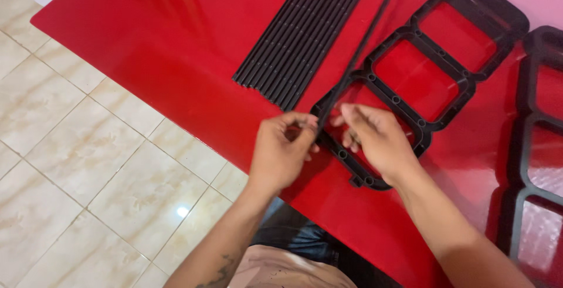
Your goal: The person wipes the edges and surfaces of black plastic furniture frames with a cloth on a red table. They then insert a long black rod into a frame and continue wiping the rod with the cloth.
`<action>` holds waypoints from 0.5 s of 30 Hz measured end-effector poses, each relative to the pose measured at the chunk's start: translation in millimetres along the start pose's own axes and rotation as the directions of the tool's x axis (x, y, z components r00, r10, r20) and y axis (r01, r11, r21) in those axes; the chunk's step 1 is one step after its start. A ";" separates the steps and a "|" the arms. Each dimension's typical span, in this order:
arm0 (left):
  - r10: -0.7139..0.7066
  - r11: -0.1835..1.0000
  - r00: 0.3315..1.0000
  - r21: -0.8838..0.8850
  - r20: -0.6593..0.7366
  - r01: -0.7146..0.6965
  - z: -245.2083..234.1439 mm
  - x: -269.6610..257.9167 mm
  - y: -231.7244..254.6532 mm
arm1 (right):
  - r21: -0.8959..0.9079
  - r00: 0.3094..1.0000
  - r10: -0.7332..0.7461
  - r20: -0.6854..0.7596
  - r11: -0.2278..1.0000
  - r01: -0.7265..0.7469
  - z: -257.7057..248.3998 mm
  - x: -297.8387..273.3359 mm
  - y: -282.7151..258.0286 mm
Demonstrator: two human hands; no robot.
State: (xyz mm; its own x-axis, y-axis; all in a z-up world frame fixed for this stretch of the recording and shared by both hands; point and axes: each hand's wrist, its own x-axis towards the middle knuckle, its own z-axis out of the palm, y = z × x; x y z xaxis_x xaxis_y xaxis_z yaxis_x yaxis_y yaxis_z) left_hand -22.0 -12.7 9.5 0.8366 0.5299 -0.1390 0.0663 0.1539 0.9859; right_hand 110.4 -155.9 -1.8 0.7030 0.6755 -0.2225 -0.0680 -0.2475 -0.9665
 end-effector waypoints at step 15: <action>0.529 0.510 0.839 0.741 0.130 -0.437 19.6 9.1 -18.3 | -0.263 0.920 -0.389 -0.052 0.894 0.363 -46.8 -10.2 -34.5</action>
State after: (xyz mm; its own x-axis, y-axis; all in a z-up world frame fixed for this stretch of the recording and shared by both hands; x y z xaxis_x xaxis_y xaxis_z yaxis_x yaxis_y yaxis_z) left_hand -4.9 -27.0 -8.0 0.8075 0.4170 0.4171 0.0712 -0.7711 0.6328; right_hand 138.7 -186.7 39.8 0.7096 0.6819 0.1776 0.3805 -0.1586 -0.9111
